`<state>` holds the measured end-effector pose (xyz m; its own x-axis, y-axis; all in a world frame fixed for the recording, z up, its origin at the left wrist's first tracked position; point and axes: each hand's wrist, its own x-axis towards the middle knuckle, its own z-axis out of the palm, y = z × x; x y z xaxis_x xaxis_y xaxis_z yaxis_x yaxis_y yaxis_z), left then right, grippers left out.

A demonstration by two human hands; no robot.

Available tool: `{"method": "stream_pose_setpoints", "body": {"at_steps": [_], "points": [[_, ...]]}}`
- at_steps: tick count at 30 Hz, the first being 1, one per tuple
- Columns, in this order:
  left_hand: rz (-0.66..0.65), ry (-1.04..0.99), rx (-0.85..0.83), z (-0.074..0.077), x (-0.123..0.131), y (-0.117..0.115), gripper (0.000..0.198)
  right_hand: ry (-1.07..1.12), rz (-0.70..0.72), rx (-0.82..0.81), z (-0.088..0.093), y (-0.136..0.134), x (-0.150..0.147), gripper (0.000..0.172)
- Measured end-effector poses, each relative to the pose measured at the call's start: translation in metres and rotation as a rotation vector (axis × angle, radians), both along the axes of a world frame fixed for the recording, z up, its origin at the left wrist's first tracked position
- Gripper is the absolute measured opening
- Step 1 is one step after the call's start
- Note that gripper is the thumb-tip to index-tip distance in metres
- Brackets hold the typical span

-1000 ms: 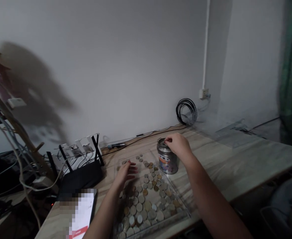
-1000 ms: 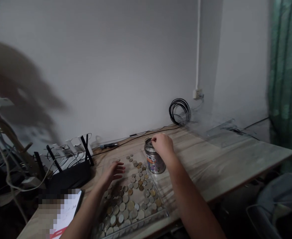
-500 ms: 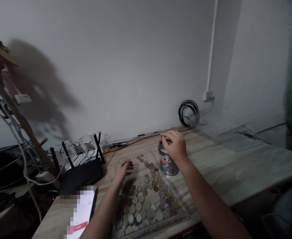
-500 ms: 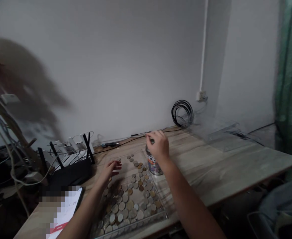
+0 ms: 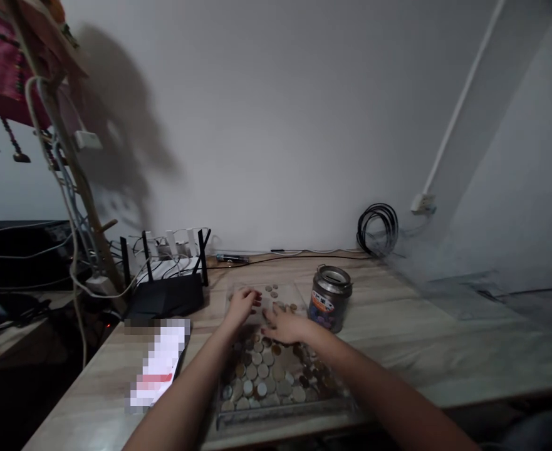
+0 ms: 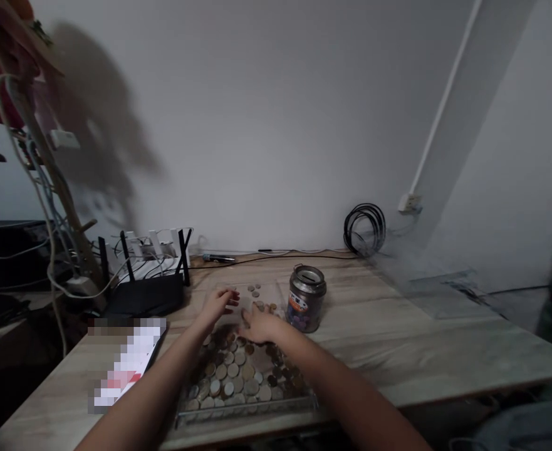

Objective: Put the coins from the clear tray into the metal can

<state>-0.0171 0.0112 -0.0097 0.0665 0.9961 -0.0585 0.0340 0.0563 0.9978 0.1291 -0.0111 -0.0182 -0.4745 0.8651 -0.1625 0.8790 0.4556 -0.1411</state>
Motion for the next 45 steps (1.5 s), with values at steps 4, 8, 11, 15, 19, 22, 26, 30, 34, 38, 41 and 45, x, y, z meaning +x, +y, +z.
{"method": "stream_pose_setpoints", "body": {"at_steps": [4, 8, 11, 15, 19, 22, 26, 30, 34, 38, 41, 45], "points": [[0.02, 0.019, 0.015, -0.001, -0.001, 0.002, 0.019, 0.028, 0.173, -0.104, 0.002, -0.033, -0.01, 0.079], [0.031, 0.022, 0.071, -0.003, -0.003, 0.002, 0.02, 0.164, 0.157, 0.028, 0.003, -0.053, -0.026, 0.067], [0.029, 0.025, 0.091, -0.002, -0.005, 0.001, 0.02, 0.234, 0.033, 0.062, -0.001, -0.05, -0.043, 0.069], [0.055, 0.019, 0.081, -0.001, -0.007, 0.003, 0.019, 0.211, 0.002, -0.001, -0.003, -0.039, -0.068, 0.09], [0.081, 0.016, 0.081, -0.001, -0.009, 0.006, 0.021, 0.152, 0.041, -0.067, 0.007, -0.043, -0.082, 0.09], [0.076, 0.025, 0.079, -0.003, -0.009, 0.008, 0.022, 0.04, 0.099, -0.158, 0.019, -0.054, -0.084, 0.08], [0.045, 0.034, 0.077, -0.006, -0.007, 0.008, 0.021, -0.038, 0.208, -0.146, 0.026, -0.071, -0.08, 0.05], [0.021, 0.037, 0.074, -0.007, -0.005, 0.008, 0.022, -0.027, 0.278, -0.153, 0.026, -0.081, -0.07, 0.032], [0.007, 0.041, 0.072, -0.009, -0.004, 0.007, 0.023, -0.066, 0.294, -0.209, 0.03, -0.083, -0.064, 0.045], [-0.005, 0.052, 0.065, -0.01, -0.003, 0.008, 0.022, -0.109, 0.355, -0.277, 0.035, -0.08, -0.064, 0.032], [-0.016, 0.061, 0.06, -0.009, -0.002, 0.007, 0.022, -0.131, 0.361, -0.319, 0.034, -0.076, -0.064, 0.025], [-0.036, 0.063, 0.054, -0.007, -0.001, 0.004, 0.021, 0.003, 0.196, -0.575, 0.028, -0.071, -0.063, 0.025]]}}
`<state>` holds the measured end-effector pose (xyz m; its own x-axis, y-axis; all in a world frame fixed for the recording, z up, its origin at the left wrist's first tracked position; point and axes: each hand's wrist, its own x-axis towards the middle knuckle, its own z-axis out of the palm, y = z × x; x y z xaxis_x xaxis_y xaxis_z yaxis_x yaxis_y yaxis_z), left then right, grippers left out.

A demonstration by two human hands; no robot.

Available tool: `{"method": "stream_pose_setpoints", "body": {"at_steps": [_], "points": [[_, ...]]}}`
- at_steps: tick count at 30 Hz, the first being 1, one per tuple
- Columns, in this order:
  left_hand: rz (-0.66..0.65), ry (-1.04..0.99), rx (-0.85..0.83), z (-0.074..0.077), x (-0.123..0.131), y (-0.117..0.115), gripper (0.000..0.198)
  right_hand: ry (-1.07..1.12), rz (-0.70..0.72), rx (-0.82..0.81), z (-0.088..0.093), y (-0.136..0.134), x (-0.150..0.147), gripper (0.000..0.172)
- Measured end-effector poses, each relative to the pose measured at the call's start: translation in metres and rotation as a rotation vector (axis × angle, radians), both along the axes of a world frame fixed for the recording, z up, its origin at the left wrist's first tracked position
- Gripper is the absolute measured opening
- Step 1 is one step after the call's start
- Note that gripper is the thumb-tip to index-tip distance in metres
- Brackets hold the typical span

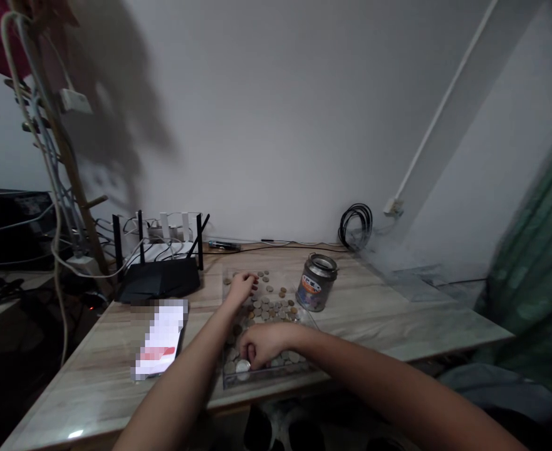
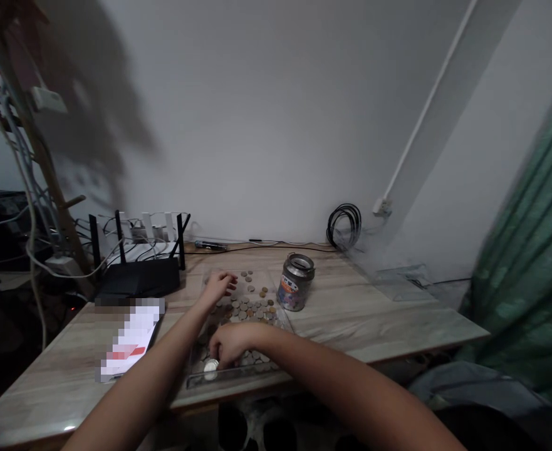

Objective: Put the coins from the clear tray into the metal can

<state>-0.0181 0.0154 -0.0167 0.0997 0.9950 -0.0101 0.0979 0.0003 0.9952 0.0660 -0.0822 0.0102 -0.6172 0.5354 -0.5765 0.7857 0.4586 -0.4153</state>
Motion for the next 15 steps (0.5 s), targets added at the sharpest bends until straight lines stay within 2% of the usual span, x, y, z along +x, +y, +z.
{"method": "stream_pose_setpoints", "body": {"at_steps": [2, 4, 10, 12, 15], "points": [[-0.013, -0.002, -0.009, 0.001, 0.001, -0.001, 0.02, 0.014, -0.12, -0.119, -0.002, 0.0, -0.003, 0.023], [-0.026, -0.006, -0.022, 0.002, 0.002, -0.002, 0.019, 0.011, -0.164, -0.141, -0.004, -0.003, -0.009, 0.024], [-0.112, -0.036, -0.102, 0.004, 0.003, -0.008, 0.016, -0.07, 0.022, 0.119, 0.003, -0.006, -0.017, 0.01], [-0.166, -0.042, -0.161, 0.004, 0.002, -0.01, 0.021, -0.089, -0.029, 0.223, 0.011, 0.002, -0.009, 0.01], [-0.354, -0.104, -0.401, 0.002, -0.002, -0.011, 0.04, -0.019, -0.237, 0.469, 0.025, 0.022, 0.01, 0.012]]}}
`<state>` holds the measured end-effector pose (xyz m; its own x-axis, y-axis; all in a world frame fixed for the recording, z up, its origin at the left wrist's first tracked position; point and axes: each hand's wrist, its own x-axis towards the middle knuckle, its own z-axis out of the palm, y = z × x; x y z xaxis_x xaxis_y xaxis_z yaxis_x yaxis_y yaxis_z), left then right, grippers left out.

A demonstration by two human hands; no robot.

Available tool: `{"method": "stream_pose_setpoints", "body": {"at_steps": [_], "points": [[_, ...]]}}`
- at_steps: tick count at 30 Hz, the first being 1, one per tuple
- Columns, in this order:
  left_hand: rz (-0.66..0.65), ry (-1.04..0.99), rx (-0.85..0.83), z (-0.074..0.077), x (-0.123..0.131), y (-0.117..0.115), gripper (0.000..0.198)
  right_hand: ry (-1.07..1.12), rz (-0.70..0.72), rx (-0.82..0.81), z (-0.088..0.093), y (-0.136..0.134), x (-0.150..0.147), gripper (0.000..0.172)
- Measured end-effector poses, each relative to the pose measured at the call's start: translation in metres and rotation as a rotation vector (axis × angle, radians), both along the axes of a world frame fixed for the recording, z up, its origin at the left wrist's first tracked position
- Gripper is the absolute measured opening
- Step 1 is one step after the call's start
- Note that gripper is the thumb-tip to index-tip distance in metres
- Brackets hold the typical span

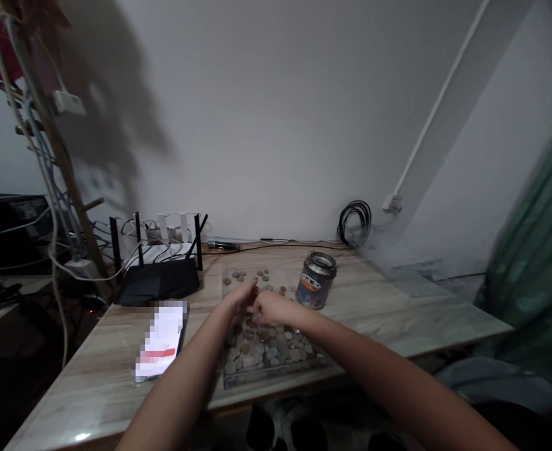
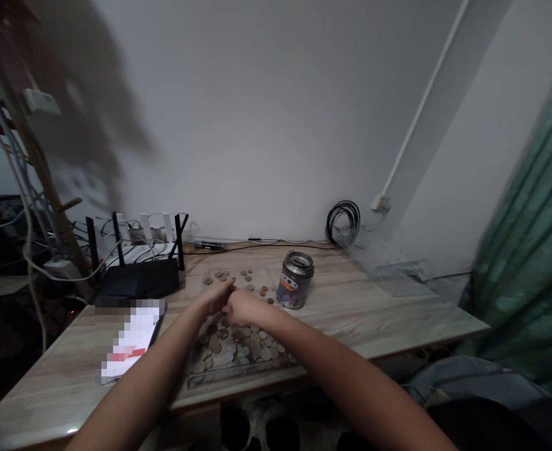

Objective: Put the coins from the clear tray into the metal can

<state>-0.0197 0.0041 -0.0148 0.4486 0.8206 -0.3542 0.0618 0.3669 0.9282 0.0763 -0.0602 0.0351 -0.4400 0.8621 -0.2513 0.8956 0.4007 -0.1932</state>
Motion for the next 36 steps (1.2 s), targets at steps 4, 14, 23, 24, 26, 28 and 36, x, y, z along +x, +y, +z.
{"method": "stream_pose_setpoints", "body": {"at_steps": [4, 14, 23, 24, 26, 28, 36], "points": [[-0.248, -0.191, -0.298, -0.001, -0.007, 0.004, 0.047, 0.201, -0.089, 0.069, 0.012, 0.026, 0.018, 0.019], [0.007, -0.358, -0.332, 0.003, -0.01, 0.009, 0.025, 0.181, 0.199, 0.084, -0.031, -0.005, 0.048, 0.059], [0.142, -0.381, -0.278, 0.007, -0.012, 0.005, 0.019, 0.007, 0.37, -0.074, -0.037, -0.021, 0.045, 0.029], [0.143, -0.377, -0.275, 0.008, -0.012, 0.005, 0.019, -0.006, 0.393, -0.105, -0.037, -0.02, 0.046, 0.022], [0.144, -0.369, -0.27, 0.009, -0.012, 0.004, 0.019, -0.03, 0.407, -0.17, -0.035, -0.02, 0.047, 0.013], [0.146, -0.362, -0.268, 0.009, -0.011, 0.004, 0.018, -0.047, 0.37, -0.195, -0.031, -0.022, 0.048, 0.019], [0.135, -0.335, -0.265, 0.004, -0.01, 0.008, 0.018, -0.087, 0.271, -0.322, -0.021, -0.027, 0.052, 0.026]]}}
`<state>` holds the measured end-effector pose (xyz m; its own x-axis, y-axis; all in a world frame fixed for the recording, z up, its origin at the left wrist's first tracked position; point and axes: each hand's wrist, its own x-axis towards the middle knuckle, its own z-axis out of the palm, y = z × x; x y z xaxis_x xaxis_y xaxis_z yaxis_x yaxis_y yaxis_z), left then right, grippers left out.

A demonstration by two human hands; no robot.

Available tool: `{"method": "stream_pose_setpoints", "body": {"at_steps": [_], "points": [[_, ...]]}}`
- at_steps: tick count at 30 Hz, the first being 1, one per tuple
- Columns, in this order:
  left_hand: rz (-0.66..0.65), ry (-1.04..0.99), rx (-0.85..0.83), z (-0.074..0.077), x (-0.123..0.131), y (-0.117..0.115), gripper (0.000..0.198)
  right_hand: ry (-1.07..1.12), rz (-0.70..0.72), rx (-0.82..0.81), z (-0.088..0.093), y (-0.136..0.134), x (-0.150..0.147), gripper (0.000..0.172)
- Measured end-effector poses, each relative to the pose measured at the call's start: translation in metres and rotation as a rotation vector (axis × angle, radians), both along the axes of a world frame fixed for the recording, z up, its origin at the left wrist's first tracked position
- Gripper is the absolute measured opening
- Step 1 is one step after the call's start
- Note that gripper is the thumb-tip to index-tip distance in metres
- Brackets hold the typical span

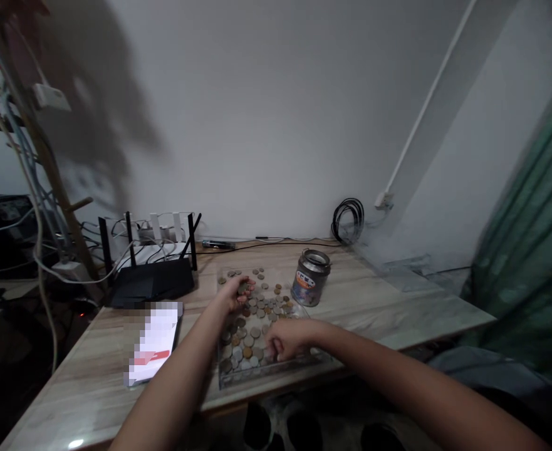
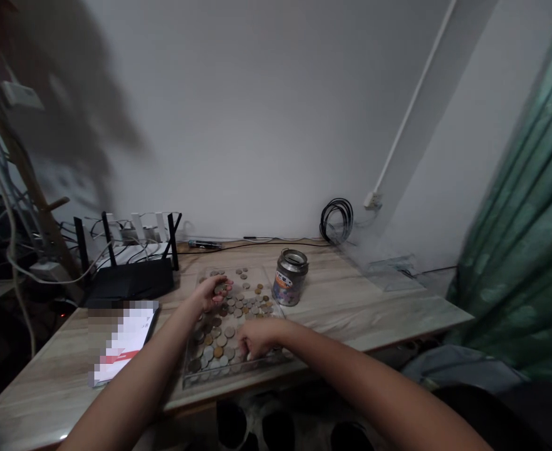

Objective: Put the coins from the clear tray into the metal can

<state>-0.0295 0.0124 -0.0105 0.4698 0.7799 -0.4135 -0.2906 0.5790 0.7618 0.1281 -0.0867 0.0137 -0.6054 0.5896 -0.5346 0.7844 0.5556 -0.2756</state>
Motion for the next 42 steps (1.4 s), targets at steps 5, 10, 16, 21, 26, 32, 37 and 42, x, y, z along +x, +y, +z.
{"method": "stream_pose_setpoints", "body": {"at_steps": [5, 10, 16, 21, 26, 32, 37, 42], "points": [[-0.146, 0.116, -0.026, -0.005, 0.004, -0.003, 0.028, 0.099, -0.133, -0.021, 0.007, 0.023, -0.002, 0.015], [-0.386, 0.218, 0.08, -0.002, 0.007, -0.017, 0.04, 0.491, -0.351, 0.191, 0.025, 0.054, -0.02, 0.016], [-0.448, 0.162, 0.011, 0.002, 0.002, -0.011, 0.037, 0.317, -0.344, 0.496, 0.018, 0.059, 0.001, 0.024], [-0.415, 0.109, -0.08, -0.006, 0.002, -0.001, 0.029, 0.061, -0.127, 0.311, 0.0, 0.036, 0.037, 0.075], [-0.124, -0.006, -0.149, -0.005, 0.0, 0.0, 0.02, -0.053, -0.031, 0.224, 0.002, 0.016, 0.042, 0.055], [0.086, -0.096, -0.135, -0.003, -0.006, 0.006, 0.018, -0.217, 0.036, 0.191, 0.006, 0.007, 0.041, 0.026], [0.103, -0.089, -0.158, -0.004, -0.005, 0.007, 0.016, -0.263, 0.015, 0.201, 0.01, -0.001, 0.038, 0.029], [0.037, -0.059, -0.137, -0.005, -0.001, 0.004, 0.016, -0.259, 0.034, 0.171, 0.012, -0.005, 0.036, 0.017]]}}
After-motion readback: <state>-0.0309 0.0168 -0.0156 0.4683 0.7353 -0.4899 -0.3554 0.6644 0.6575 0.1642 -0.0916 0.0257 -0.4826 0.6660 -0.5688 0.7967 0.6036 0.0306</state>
